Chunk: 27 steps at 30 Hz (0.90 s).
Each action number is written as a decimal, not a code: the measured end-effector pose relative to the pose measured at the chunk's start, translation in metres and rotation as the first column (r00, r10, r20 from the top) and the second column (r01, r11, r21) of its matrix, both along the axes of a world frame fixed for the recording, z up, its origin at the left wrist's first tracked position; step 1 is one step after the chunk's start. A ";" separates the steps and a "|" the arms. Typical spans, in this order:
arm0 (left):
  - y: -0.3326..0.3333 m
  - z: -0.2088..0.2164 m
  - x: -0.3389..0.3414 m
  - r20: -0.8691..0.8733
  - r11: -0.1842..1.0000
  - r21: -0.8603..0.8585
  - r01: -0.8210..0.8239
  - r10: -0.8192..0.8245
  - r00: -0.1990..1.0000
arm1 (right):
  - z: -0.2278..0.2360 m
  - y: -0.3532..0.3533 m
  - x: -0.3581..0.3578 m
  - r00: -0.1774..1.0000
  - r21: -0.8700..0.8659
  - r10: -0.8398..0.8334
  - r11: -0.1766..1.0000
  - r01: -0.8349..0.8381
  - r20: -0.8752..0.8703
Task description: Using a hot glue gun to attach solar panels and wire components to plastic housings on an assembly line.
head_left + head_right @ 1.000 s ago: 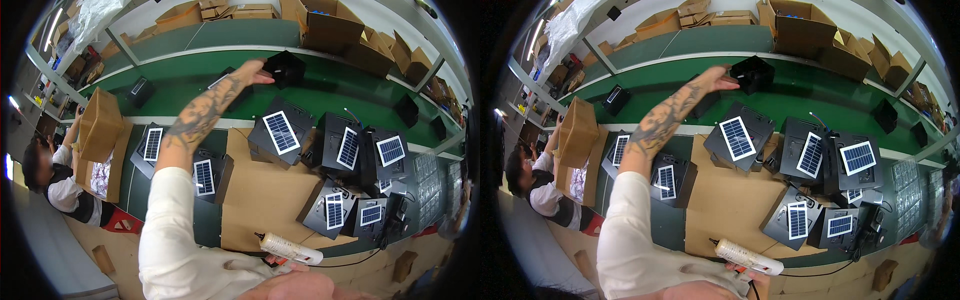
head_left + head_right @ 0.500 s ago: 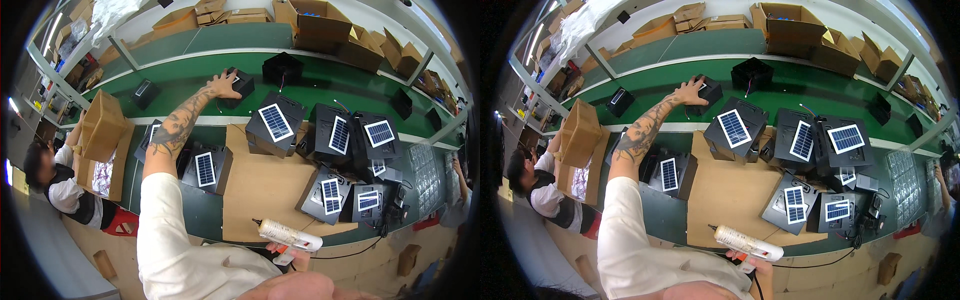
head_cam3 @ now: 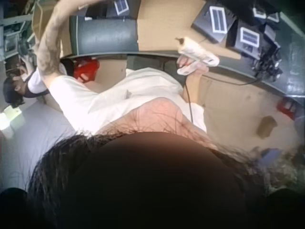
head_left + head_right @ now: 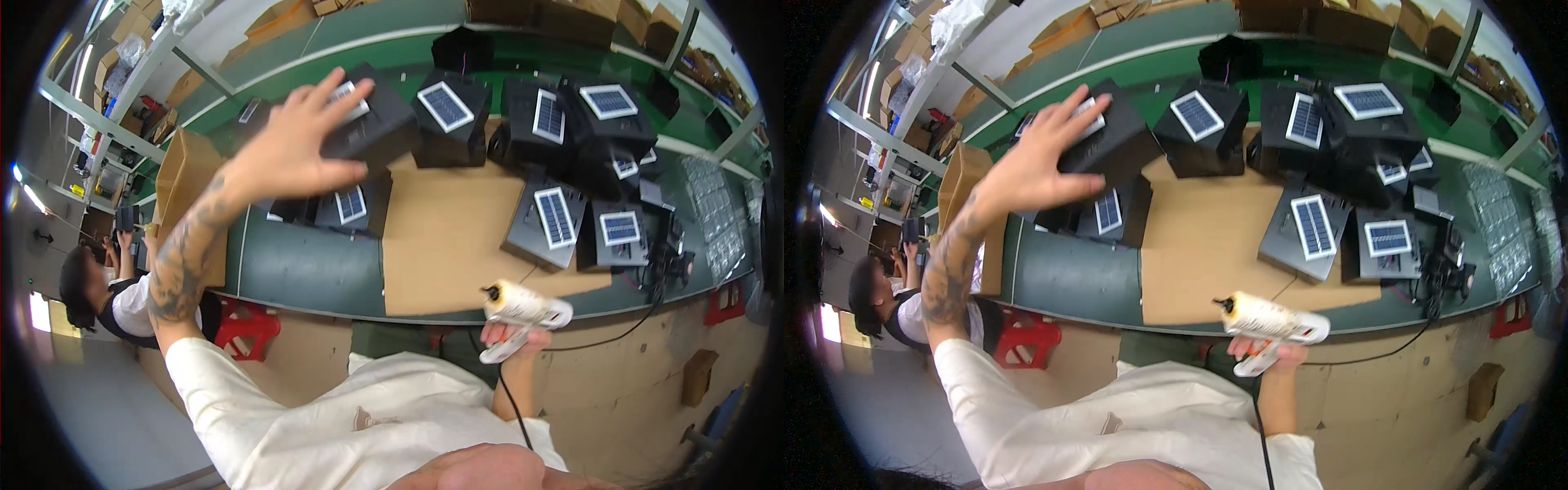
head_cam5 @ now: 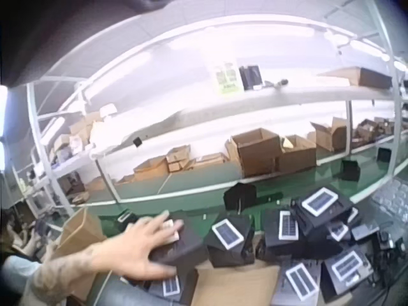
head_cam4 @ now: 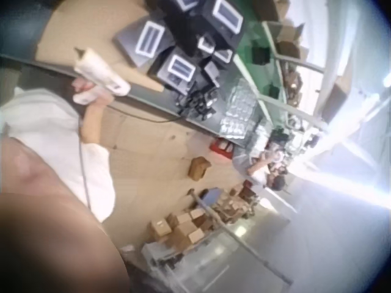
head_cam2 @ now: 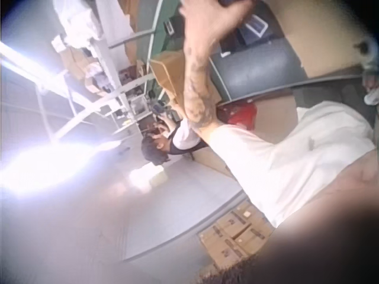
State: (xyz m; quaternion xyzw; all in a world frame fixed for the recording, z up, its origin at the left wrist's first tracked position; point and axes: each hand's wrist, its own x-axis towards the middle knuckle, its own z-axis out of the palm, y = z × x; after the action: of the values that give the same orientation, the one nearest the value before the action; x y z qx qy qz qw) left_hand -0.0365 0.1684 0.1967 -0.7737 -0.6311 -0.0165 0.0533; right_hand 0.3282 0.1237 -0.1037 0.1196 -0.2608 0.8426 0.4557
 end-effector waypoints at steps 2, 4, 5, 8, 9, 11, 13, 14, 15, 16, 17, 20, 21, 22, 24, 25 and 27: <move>-0.044 -0.023 0.030 0.102 0.994 -0.080 0.079 -0.071 0.992 | -0.005 -0.002 0.008 0.997 0.010 -0.002 1.000 0.003 -0.083; -0.082 -0.046 0.066 0.082 0.978 -0.197 0.061 -0.046 0.996 | -0.007 -0.008 0.021 0.996 -0.054 0.001 0.999 -0.006 -0.087; -0.090 -0.065 0.078 0.099 0.973 -0.219 0.074 -0.054 0.994 | -0.005 -0.010 0.026 0.997 -0.049 -0.011 0.999 0.008 -0.070; -0.102 -0.125 0.096 0.104 0.968 -0.249 0.003 0.024 0.994 | -0.006 -0.018 0.030 0.996 -0.022 -0.086 0.996 0.085 -0.038; -0.105 -0.139 0.100 0.076 0.966 -0.257 -0.033 0.054 0.996 | -0.009 -0.019 0.028 0.995 -0.030 -0.091 0.995 0.090 -0.044; -0.110 -0.150 0.106 0.095 0.970 -0.241 -0.036 0.061 0.994 | -0.011 -0.028 0.028 0.994 -0.049 -0.102 0.994 0.100 -0.034; -0.114 -0.147 0.106 0.161 0.964 -0.260 -0.052 0.096 0.982 | -0.015 -0.039 0.030 0.991 -0.051 -0.115 0.992 0.119 0.072; -0.114 -0.139 0.100 0.165 0.963 -0.266 -0.044 0.090 0.982 | -0.015 -0.041 0.029 0.990 -0.056 -0.122 0.990 0.126 0.077; -0.114 -0.129 0.089 0.226 0.960 -0.268 0.076 -0.014 0.974 | -0.013 -0.043 0.029 0.987 -0.041 -0.122 0.991 0.127 0.110; -0.112 -0.119 0.079 0.285 0.945 -0.259 0.197 -0.120 0.951 | -0.012 -0.044 0.027 0.982 -0.023 -0.124 0.991 0.129 0.140; -0.109 -0.109 0.069 0.268 0.912 -0.316 0.261 -0.178 0.947 | -0.011 -0.049 0.026 0.982 -0.054 -0.138 0.988 0.146 0.128; -0.090 -0.093 0.048 0.290 0.818 -0.396 0.416 -0.318 0.902 | -0.017 -0.052 0.029 0.976 -0.062 -0.116 0.990 0.129 0.183; -0.083 -0.094 0.045 0.295 0.796 -0.405 0.451 -0.353 0.888 | -0.016 -0.054 0.029 0.974 -0.059 -0.122 0.989 0.135 0.189; -0.078 -0.095 0.044 0.297 0.792 -0.403 0.458 -0.361 0.884 | -0.016 -0.056 0.028 0.973 -0.061 -0.125 0.989 0.138 0.192; -0.070 -0.098 0.042 0.236 0.722 -0.457 0.519 -0.464 0.854 | -0.018 -0.060 0.026 0.970 -0.061 -0.139 0.986 0.153 0.199; -0.067 -0.099 0.040 0.252 0.697 -0.468 0.544 -0.484 0.838 | -0.018 -0.061 0.026 0.965 -0.054 -0.149 0.985 0.164 0.216; -0.062 -0.106 0.040 0.275 0.674 -0.467 0.572 -0.504 0.819 | -0.015 -0.064 0.025 0.956 -0.048 -0.168 0.982 0.185 0.242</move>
State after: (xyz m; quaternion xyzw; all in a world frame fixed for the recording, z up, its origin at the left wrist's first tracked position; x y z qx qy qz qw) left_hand 0.0040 0.1060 0.0905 -0.9059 -0.3560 0.0954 -0.2084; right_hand 0.3533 0.0595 -0.1185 -0.0216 -0.2931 0.8155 0.4986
